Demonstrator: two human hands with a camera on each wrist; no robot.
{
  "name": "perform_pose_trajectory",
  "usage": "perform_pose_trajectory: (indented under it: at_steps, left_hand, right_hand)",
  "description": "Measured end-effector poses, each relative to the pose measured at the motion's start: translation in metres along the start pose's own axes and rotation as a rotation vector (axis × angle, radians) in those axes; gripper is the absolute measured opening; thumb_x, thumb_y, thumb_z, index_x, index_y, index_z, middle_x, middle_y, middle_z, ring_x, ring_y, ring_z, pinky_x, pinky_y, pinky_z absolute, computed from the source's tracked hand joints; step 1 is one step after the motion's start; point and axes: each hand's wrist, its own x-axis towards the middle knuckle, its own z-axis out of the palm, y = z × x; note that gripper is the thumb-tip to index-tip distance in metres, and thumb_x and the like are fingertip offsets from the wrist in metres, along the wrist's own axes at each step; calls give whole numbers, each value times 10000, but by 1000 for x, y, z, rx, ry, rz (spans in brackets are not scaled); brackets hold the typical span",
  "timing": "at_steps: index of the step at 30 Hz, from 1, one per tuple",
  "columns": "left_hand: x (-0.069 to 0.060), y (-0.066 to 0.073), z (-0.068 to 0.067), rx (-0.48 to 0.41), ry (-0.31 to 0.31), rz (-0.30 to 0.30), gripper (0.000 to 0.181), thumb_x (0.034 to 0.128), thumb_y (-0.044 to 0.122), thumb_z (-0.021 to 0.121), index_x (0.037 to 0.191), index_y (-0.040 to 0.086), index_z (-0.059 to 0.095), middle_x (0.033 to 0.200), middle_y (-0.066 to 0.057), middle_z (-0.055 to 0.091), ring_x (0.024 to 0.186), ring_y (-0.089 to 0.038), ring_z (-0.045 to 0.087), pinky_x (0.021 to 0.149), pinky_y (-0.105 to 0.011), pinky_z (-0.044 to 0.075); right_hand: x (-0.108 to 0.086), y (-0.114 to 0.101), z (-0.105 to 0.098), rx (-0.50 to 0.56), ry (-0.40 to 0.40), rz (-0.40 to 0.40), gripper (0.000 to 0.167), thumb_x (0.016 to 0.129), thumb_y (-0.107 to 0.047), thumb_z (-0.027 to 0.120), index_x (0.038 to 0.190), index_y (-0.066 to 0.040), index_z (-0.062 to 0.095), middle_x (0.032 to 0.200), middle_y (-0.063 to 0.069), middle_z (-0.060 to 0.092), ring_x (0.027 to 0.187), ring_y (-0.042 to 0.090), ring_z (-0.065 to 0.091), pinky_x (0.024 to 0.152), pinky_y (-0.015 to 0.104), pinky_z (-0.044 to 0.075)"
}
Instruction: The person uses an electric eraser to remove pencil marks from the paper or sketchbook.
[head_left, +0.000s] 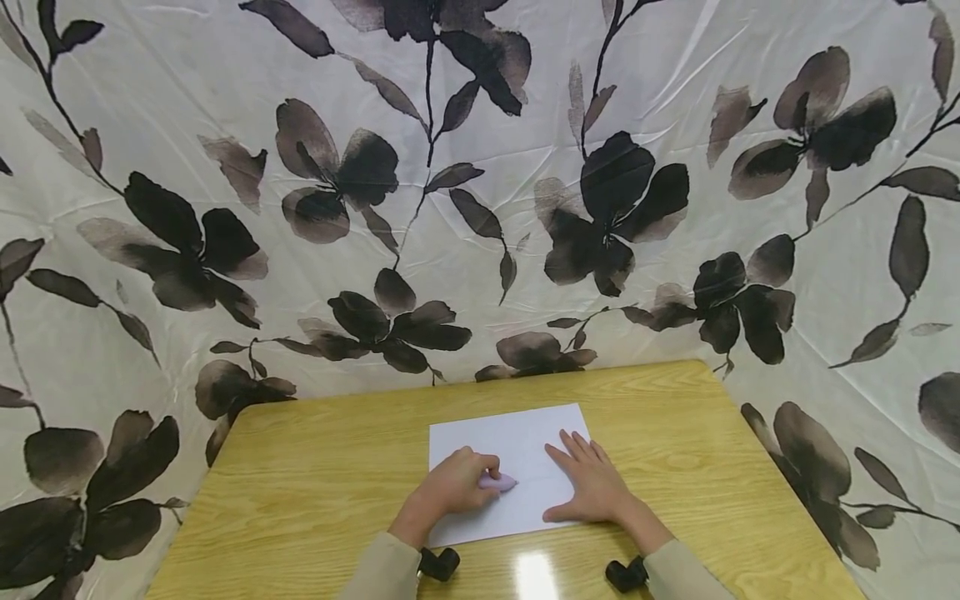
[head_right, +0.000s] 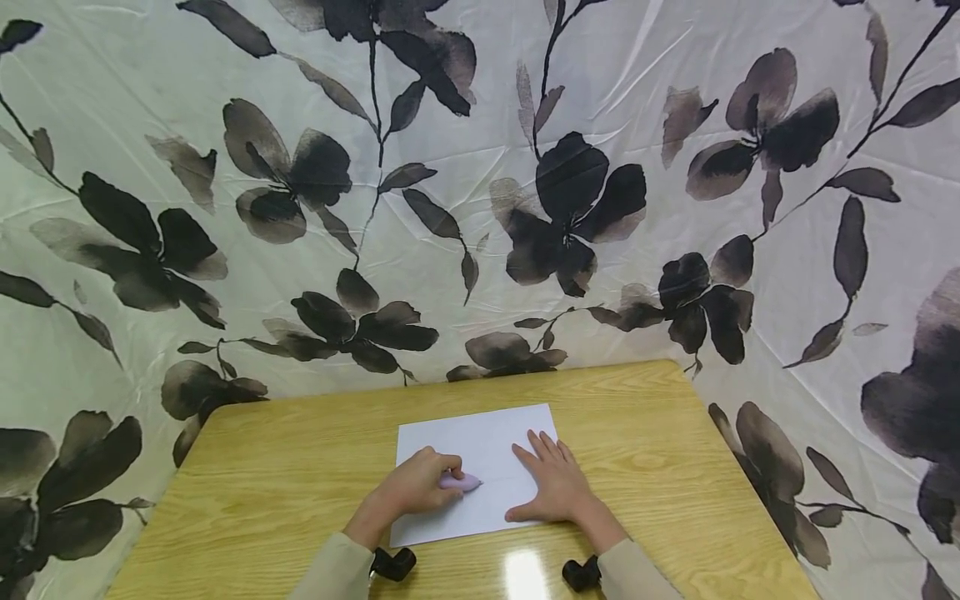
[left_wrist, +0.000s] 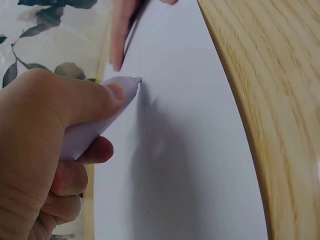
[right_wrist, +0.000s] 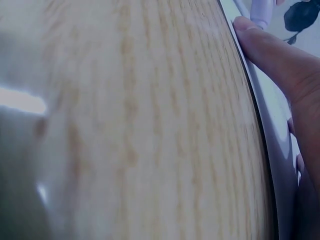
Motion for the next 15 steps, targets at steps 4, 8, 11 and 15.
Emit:
perform_pose_trajectory:
  at_steps: [4,8,11,15]
  left_hand:
    - [1,1,0,-1,-8,1,140,787,231,793,829,221,660,745,131,611,656,-70,445,606,-237,391]
    - [1,0,-3,-2,-9,-3,128,780,217,788,819,216,666,738,122,611,648,-73,447,600,-240,389]
    - [1,-1,-4,-5,5,13,119,774,206,781,802,214,666,721,125,608,628,-65,455,593,-234,392]
    - [3,-3,-4,-10,25,38,119,766,183,774,789,210,660,698,133,594,604,-56,463,576,-226,400]
  right_hand:
    - [0,1,1,-2,3,-2,1129,640,-864,579,1510,-178,362,1578,159,198,1436,365,150,1095,576,118]
    - [-1,2,3,-5,19,-3,1128,636,-865,580,1501,-169,381,1573,164,215,1431,368,166,1093,580,123]
    - [-1,2,3,-11,23,-5,1132,630,-867,582,1496,-163,389,1567,171,226,1427,371,177,1091,582,131]
    - [-1,0,2,-6,17,-6,1132,634,-862,586,1503,-168,375,1571,170,214,1431,369,165,1094,577,123]
